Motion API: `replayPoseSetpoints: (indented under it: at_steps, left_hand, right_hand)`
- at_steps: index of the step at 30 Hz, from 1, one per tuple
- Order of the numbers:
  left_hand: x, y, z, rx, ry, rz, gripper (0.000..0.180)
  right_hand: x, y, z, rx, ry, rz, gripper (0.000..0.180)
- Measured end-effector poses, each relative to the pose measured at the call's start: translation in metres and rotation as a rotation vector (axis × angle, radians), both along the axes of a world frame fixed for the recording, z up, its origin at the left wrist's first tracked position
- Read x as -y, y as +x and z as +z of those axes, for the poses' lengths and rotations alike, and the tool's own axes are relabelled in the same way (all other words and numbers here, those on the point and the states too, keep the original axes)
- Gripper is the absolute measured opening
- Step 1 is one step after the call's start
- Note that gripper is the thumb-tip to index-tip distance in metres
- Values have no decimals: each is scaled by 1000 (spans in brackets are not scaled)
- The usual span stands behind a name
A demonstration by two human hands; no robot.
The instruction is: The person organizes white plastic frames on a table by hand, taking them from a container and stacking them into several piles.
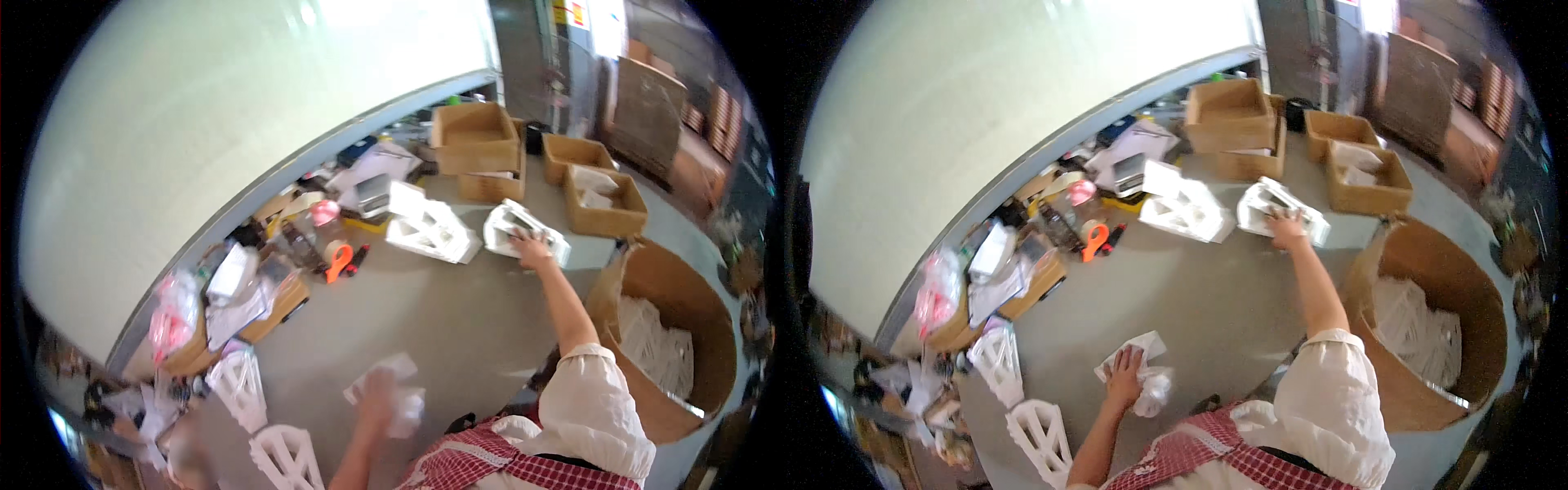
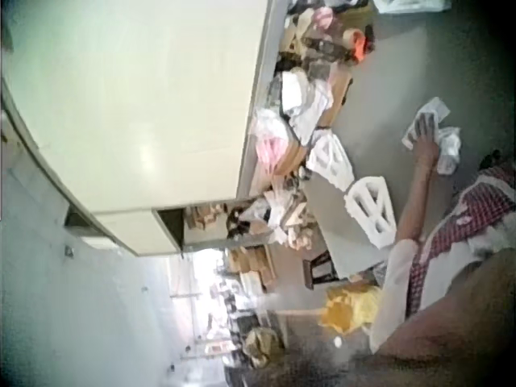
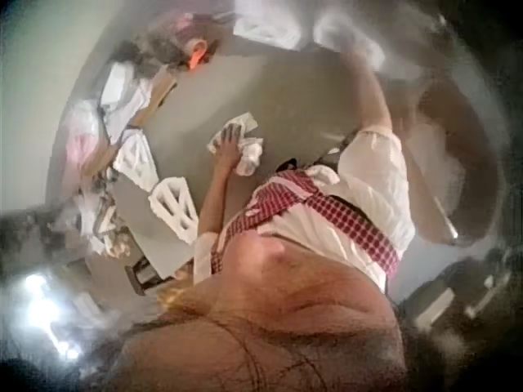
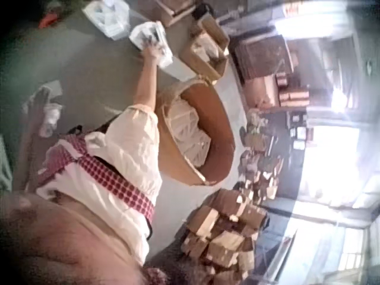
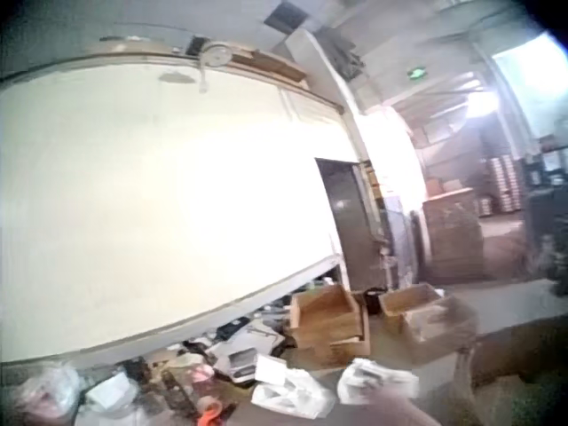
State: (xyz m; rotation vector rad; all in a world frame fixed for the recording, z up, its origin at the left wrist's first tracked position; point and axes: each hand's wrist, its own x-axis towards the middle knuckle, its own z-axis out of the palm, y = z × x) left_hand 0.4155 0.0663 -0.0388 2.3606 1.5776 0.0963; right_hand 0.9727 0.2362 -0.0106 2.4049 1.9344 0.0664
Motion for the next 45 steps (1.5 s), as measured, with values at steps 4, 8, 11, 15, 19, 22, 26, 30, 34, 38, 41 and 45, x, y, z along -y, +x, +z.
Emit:
replayPoseSetpoints:
  at_steps: [4,8,11,15,19,22,26,30,34,38,41,45]
  left_hand:
    - [12,-19,9,-69,61,149,77]
    - [25,-3,-1,175,65,294,75]
    - [46,-12,-17,427,124,410,72]
    - [72,-46,-1,494,234,424,71]
    - [136,-108,58,-152,436,418,73]
    - [175,-127,86,-200,382,834,76]
    - [207,-154,57,-306,197,1077,88]
    - [210,-167,28,-369,192,1111,79]
    - [214,-177,54,-361,60,1128,90]
    - [225,-210,77,-308,-12,1156,102]
    - [224,-255,65,-370,14,1185,108]
    - [188,-307,58,-426,73,1228,110]
  right_hand:
    - [-16,-77,38,78,140,49,97]
    - [31,-187,-10,-369,309,589,97]
    - [135,-334,14,-483,-6,1134,89]
    - [187,-401,-12,-490,-246,1305,82]
    - [165,-407,-34,-400,-92,1388,68]
    - [141,-415,-36,-432,-30,1318,66]
    - [101,-432,-42,-467,121,1175,66]
    - [83,-440,-47,-436,169,1121,67]
    - [84,-436,-43,-464,195,1059,66]
    - [88,-438,-44,-472,258,998,63]
    - [90,-443,-43,-485,276,978,62]
    - [89,-439,-42,-500,274,955,63]
